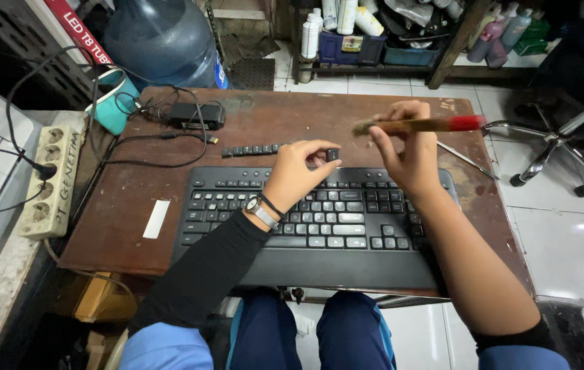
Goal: The person removes individual keys from a keyboard, cleans each key with a brush, and places the cleaned keys back onto the keyboard. The person repeats this process for several keys.
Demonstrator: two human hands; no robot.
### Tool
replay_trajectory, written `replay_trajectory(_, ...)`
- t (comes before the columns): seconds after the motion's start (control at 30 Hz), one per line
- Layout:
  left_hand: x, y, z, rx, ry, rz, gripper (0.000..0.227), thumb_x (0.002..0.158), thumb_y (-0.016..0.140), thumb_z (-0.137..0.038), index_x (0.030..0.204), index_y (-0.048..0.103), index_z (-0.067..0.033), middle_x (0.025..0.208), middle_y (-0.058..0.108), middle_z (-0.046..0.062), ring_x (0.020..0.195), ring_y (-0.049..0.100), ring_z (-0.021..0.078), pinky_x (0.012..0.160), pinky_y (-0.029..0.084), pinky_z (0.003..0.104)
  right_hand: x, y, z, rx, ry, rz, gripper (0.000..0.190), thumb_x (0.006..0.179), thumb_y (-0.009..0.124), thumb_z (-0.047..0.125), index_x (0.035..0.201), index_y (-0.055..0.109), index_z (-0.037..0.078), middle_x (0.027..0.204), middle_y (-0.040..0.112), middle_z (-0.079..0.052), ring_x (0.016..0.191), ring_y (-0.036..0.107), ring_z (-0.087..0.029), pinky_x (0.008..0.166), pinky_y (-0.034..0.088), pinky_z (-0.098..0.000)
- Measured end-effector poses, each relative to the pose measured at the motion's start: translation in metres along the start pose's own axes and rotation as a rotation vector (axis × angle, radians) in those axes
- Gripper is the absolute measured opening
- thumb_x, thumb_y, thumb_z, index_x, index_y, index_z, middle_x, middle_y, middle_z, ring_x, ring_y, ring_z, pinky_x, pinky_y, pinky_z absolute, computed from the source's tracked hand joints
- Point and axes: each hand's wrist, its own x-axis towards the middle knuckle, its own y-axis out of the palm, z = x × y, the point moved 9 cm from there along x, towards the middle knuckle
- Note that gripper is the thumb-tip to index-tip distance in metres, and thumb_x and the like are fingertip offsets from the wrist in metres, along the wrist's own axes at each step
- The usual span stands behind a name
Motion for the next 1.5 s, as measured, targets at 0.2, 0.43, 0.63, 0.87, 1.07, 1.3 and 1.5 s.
replay_trajectory(0.2, -0.001, 0.013, 0.023, -0.058, -0.13, 0.065, 0.042, 0.076, 0.068, 0.0, 0.116, 0.075, -0.0121, 0.089, 0.078, 0.013, 0.088, 0.075, 0.0277, 0.081, 0.059, 0.034, -0.016, 0.049, -0.004, 0.148, -0.059, 0.224, 0.036, 0.093, 0.073, 0.012, 0.103, 0.039, 0.004, 0.107, 0.056, -0.013, 0.111, 0.065, -0.033, 0.099, 0.049, -0.0398)
replay_trajectory(0.43, 0.0, 0.013, 0.012, -0.323, -0.135, 0.076, 0.028, 0.083, 0.077, -0.008, 0.111, 0.075, -0.0121, 0.092, 0.078, 0.007, 0.085, 0.069, 0.0056, 0.081, 0.057, 0.022, -0.002, 0.008, -0.026, -0.24, 0.09, 0.054, 0.035, 0.101, 0.071, 0.02, 0.107, 0.043, -0.001, 0.092, 0.057, -0.027, 0.088, 0.065, -0.051, 0.066, 0.055, -0.0522)
replay_trajectory(0.63, 0.002, 0.008, 0.02, -0.503, -0.219, 0.017, 0.019, 0.088, 0.075, -0.004, 0.106, 0.074, -0.0104, 0.102, 0.078, 0.006, 0.087, 0.067, 0.0033, 0.082, 0.057, 0.018, -0.003, 0.0, -0.013, 0.01, 0.107, -0.063, 0.029, 0.104, 0.066, 0.009, 0.108, 0.038, 0.0, 0.099, 0.056, -0.02, 0.09, 0.068, -0.033, 0.071, 0.06, -0.0402)
replay_trajectory(0.87, 0.002, 0.009, 0.02, -0.429, -0.208, 0.016, 0.031, 0.089, 0.074, -0.008, 0.119, 0.074, -0.0161, 0.107, 0.077, 0.002, 0.093, 0.069, 0.0036, 0.087, 0.057, 0.017, -0.004, 0.006, -0.014, 0.069, 0.082, -0.039, 0.031, 0.101, 0.067, 0.012, 0.105, 0.039, -0.001, 0.099, 0.058, -0.021, 0.098, 0.069, -0.034, 0.074, 0.06, -0.038)
replay_trajectory(1.07, 0.002, 0.009, 0.017, -0.259, -0.11, 0.024, 0.043, 0.084, 0.068, 0.003, 0.122, 0.072, -0.017, 0.103, 0.078, 0.007, 0.095, 0.075, 0.0142, 0.086, 0.06, 0.025, -0.007, 0.024, -0.003, 0.251, 0.018, 0.072, 0.035, 0.095, 0.07, 0.015, 0.104, 0.039, 0.001, 0.104, 0.055, -0.019, 0.107, 0.063, -0.036, 0.083, 0.056, -0.0411)
replay_trajectory(1.3, 0.005, -0.001, 0.0, -0.172, 0.006, -0.009, 0.025, 0.086, 0.074, -0.007, 0.111, 0.074, -0.0115, 0.094, 0.078, 0.013, 0.094, 0.076, 0.0265, 0.083, 0.061, 0.033, -0.012, 0.008, -0.036, -0.409, 0.09, 0.088, 0.047, 0.098, 0.075, 0.025, 0.123, 0.049, -0.006, 0.101, 0.06, -0.035, 0.098, 0.062, -0.059, 0.075, 0.052, -0.0641)
replay_trajectory(1.5, 0.014, -0.021, 0.008, 0.004, 0.049, 0.009, 0.023, 0.085, 0.079, -0.015, 0.107, 0.076, -0.0132, 0.093, 0.077, 0.013, 0.084, 0.076, 0.0268, 0.07, 0.061, 0.028, -0.021, -0.021, -0.083, -1.074, 0.524, 0.43, 0.052, 0.096, 0.063, 0.04, 0.136, 0.042, 0.014, 0.112, 0.067, -0.026, 0.094, 0.07, -0.053, 0.078, 0.054, -0.0618)
